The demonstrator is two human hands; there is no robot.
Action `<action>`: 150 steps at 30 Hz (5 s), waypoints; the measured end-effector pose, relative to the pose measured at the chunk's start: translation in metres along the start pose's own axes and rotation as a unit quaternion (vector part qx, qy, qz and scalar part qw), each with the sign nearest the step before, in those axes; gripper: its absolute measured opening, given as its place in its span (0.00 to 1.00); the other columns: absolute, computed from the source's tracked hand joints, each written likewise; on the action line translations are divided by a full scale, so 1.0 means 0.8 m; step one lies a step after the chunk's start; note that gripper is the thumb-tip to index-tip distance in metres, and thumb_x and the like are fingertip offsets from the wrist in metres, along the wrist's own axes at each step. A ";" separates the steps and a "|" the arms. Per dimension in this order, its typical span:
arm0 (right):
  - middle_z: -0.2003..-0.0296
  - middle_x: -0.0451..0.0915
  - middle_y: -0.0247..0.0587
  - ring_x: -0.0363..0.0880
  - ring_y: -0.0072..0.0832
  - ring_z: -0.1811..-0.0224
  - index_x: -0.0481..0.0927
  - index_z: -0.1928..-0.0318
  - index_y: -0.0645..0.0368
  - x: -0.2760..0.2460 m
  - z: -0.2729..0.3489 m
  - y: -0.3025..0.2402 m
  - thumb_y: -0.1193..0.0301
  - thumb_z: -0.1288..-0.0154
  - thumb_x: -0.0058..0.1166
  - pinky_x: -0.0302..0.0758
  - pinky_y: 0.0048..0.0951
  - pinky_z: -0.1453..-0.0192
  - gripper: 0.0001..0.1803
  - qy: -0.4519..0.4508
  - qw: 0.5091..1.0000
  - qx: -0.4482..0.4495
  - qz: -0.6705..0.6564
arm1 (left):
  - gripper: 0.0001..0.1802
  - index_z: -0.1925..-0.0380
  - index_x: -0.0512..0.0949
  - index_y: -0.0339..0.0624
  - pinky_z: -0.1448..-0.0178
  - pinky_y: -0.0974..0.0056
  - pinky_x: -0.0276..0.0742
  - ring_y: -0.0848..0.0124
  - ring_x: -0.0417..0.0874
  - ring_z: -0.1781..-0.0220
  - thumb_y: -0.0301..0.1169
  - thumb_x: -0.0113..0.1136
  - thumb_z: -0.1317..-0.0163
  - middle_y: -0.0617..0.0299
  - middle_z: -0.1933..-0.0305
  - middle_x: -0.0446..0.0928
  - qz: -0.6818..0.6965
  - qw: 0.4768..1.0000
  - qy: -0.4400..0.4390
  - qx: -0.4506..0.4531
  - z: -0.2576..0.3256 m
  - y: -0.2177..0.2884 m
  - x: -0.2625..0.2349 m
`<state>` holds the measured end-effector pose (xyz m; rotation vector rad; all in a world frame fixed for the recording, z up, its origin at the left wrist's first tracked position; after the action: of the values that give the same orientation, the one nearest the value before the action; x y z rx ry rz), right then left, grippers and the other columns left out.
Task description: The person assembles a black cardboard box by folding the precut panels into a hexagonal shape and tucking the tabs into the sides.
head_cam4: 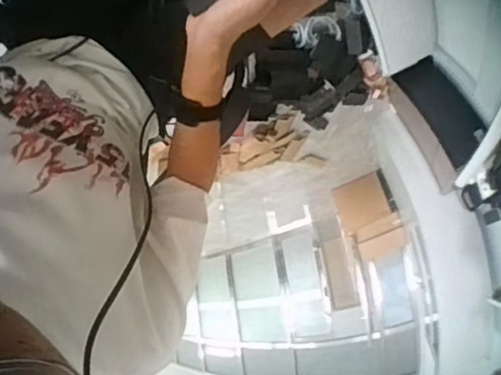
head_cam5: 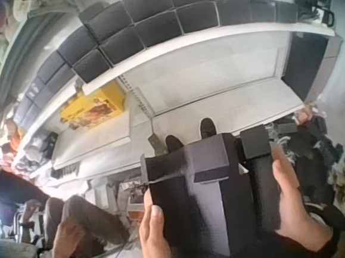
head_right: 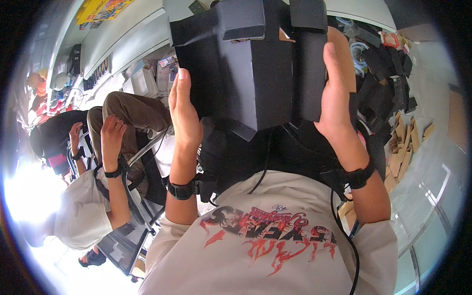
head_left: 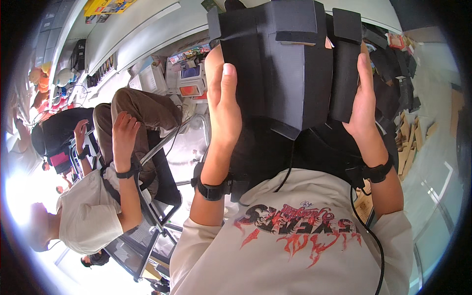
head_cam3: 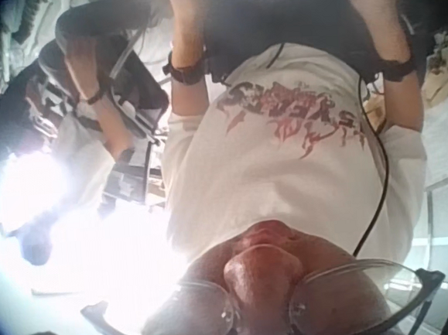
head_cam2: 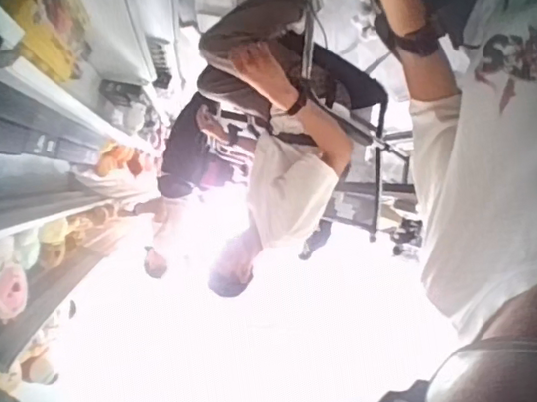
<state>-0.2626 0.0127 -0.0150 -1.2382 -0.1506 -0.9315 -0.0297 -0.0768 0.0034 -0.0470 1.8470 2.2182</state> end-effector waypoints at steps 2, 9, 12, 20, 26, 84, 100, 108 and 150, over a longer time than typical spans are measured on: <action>0.40 0.70 0.34 0.70 0.22 0.39 0.62 0.31 0.53 -0.002 -0.005 0.000 0.55 0.24 0.40 0.67 0.28 0.35 0.27 -0.003 1.000 0.005 0.009 | 0.27 0.41 0.71 0.26 0.31 0.68 0.58 0.73 0.69 0.37 0.42 0.50 0.28 0.58 0.39 0.73 0.095 0.995 0.000 -0.016 -0.001 -0.002 0.001; 0.41 0.70 0.34 0.70 0.21 0.40 0.63 0.32 0.56 0.004 -0.012 -0.001 0.54 0.26 0.43 0.68 0.27 0.37 0.29 -0.002 0.996 -0.029 0.079 | 0.29 0.35 0.67 0.35 0.31 0.64 0.61 0.70 0.72 0.37 0.46 0.47 0.27 0.59 0.38 0.73 0.099 0.994 -0.022 -0.030 -0.004 -0.017 0.001; 0.42 0.72 0.34 0.71 0.21 0.41 0.65 0.33 0.56 0.008 -0.011 -0.003 0.54 0.26 0.45 0.69 0.27 0.38 0.29 0.019 0.993 -0.051 0.104 | 0.28 0.36 0.68 0.41 0.33 0.63 0.65 0.69 0.74 0.39 0.47 0.47 0.27 0.61 0.39 0.74 0.250 0.960 -0.015 -0.125 -0.003 -0.029 0.002; 0.55 0.77 0.33 0.74 0.18 0.53 0.75 0.47 0.61 -0.006 -0.012 0.024 0.50 0.31 0.54 0.71 0.22 0.46 0.26 0.087 0.993 0.053 0.057 | 0.20 0.41 0.70 0.39 0.43 0.69 0.71 0.73 0.77 0.47 0.37 0.46 0.28 0.60 0.46 0.76 0.307 0.939 -0.109 -0.106 -0.004 -0.012 0.016; 0.63 0.75 0.32 0.72 0.14 0.61 0.72 0.54 0.65 0.006 -0.006 0.014 0.52 0.35 0.61 0.70 0.17 0.53 0.27 0.049 0.981 0.010 0.186 | 0.24 0.39 0.68 0.34 0.36 0.69 0.61 0.73 0.72 0.44 0.34 0.51 0.31 0.60 0.45 0.74 0.114 0.986 -0.117 -0.023 -0.009 -0.005 0.015; 0.59 0.73 0.39 0.71 0.22 0.57 0.66 0.43 0.68 0.006 0.003 0.017 0.56 0.27 0.49 0.70 0.25 0.48 0.27 0.018 0.950 -0.120 0.289 | 0.39 0.37 0.60 0.31 0.38 0.64 0.65 0.66 0.72 0.47 0.35 0.69 0.44 0.53 0.47 0.71 -0.105 0.978 -0.148 0.099 0.016 0.043 0.045; 0.35 0.68 0.44 0.64 0.28 0.32 0.65 0.33 0.67 -0.002 0.000 -0.026 0.59 0.24 0.41 0.55 0.25 0.28 0.28 0.065 0.907 -0.223 0.352 | 0.36 0.28 0.51 0.32 0.26 0.65 0.50 0.65 0.61 0.29 0.49 0.35 0.25 0.50 0.29 0.60 0.030 0.983 -0.164 0.073 0.008 0.025 0.038; 0.62 0.76 0.31 0.70 0.16 0.60 0.76 0.51 0.65 0.019 0.007 0.003 0.59 0.26 0.47 0.68 0.20 0.53 0.19 -0.025 0.949 -0.128 0.289 | 0.50 0.28 0.44 0.32 0.38 0.61 0.70 0.62 0.72 0.40 0.34 0.67 0.39 0.48 0.43 0.68 -0.013 0.976 -0.212 0.037 0.020 0.009 0.057; 0.69 0.74 0.29 0.66 0.15 0.68 0.75 0.47 0.65 0.028 0.011 0.003 0.61 0.25 0.43 0.67 0.20 0.61 0.20 -0.061 0.945 -0.146 0.287 | 0.46 0.32 0.52 0.25 0.26 0.52 0.51 0.46 0.57 0.28 0.34 0.68 0.43 0.37 0.30 0.56 -0.220 0.961 0.002 0.166 -0.004 0.005 0.010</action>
<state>-0.2439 0.0084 -0.0010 -1.5028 0.2531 -0.3751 -0.0387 -0.0792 0.0048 -0.3627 1.9556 1.5974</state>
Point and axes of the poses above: each hand's wrist, its own z-axis away from the middle knuckle, its own x-axis out of the palm, y = z × x, the point moved 7 cm from there along -z, towards the middle knuckle
